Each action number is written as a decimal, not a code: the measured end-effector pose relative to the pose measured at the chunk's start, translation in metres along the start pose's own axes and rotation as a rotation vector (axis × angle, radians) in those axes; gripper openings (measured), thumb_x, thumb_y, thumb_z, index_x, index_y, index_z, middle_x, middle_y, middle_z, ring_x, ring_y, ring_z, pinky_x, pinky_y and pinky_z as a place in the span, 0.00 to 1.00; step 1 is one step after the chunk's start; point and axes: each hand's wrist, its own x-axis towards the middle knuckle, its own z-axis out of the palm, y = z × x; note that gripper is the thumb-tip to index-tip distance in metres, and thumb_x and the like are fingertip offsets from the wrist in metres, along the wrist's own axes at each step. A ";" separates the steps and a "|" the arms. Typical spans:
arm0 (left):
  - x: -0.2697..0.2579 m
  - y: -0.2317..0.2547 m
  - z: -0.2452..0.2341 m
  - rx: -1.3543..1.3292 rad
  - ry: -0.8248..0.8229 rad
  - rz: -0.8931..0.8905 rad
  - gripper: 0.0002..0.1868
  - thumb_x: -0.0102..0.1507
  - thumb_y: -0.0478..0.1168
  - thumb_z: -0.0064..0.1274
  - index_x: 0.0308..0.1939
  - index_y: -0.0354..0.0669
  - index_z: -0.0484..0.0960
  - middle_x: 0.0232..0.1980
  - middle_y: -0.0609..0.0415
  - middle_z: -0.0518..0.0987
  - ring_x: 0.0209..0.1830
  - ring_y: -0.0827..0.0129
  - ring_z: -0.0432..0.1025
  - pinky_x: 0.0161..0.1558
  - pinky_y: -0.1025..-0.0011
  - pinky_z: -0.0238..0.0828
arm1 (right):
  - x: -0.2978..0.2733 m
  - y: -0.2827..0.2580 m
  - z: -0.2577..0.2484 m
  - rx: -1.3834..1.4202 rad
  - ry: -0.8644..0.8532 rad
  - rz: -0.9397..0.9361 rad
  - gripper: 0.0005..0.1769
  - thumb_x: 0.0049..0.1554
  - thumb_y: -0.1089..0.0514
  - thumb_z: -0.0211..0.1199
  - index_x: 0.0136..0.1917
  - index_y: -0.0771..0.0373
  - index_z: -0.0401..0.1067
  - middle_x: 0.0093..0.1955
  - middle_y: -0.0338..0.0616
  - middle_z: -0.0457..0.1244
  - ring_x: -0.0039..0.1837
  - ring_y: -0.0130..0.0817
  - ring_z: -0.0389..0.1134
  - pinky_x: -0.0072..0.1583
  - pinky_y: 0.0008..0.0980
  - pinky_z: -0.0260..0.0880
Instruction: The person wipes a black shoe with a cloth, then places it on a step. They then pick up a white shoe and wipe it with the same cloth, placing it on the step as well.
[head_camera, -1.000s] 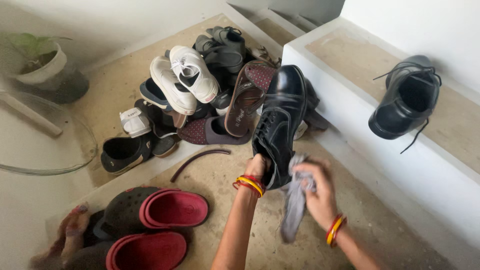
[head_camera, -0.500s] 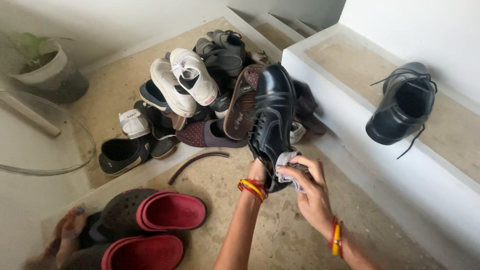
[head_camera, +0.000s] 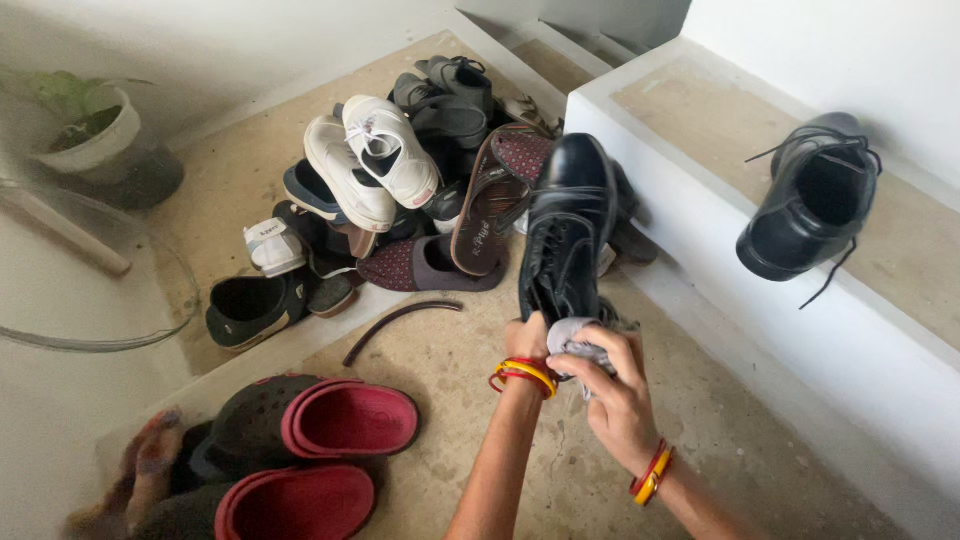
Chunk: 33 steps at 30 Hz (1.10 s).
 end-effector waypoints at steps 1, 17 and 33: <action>0.013 -0.007 0.006 -0.187 -0.058 -0.092 0.24 0.51 0.42 0.49 0.38 0.18 0.80 0.38 0.35 0.83 0.36 0.49 0.79 0.37 0.52 0.72 | -0.011 0.005 -0.001 0.016 -0.048 0.024 0.32 0.40 0.80 0.50 0.50 0.56 0.79 0.60 0.48 0.62 0.61 0.47 0.65 0.61 0.40 0.67; -0.076 0.095 0.011 0.295 0.019 0.364 0.24 0.54 0.43 0.50 0.46 0.27 0.83 0.40 0.32 0.83 0.45 0.41 0.79 0.52 0.53 0.71 | 0.037 0.051 -0.075 0.313 -0.232 0.797 0.43 0.53 0.43 0.63 0.77 0.52 0.52 0.76 0.46 0.58 0.74 0.46 0.63 0.67 0.46 0.70; -0.193 0.247 0.168 0.127 -0.455 0.683 0.41 0.45 0.50 0.54 0.65 0.50 0.77 0.53 0.38 0.85 0.55 0.53 0.78 0.57 0.68 0.69 | 0.165 0.148 -0.205 0.182 0.099 0.709 0.37 0.68 0.34 0.54 0.56 0.78 0.66 0.53 0.73 0.60 0.54 0.66 0.60 0.56 0.44 0.64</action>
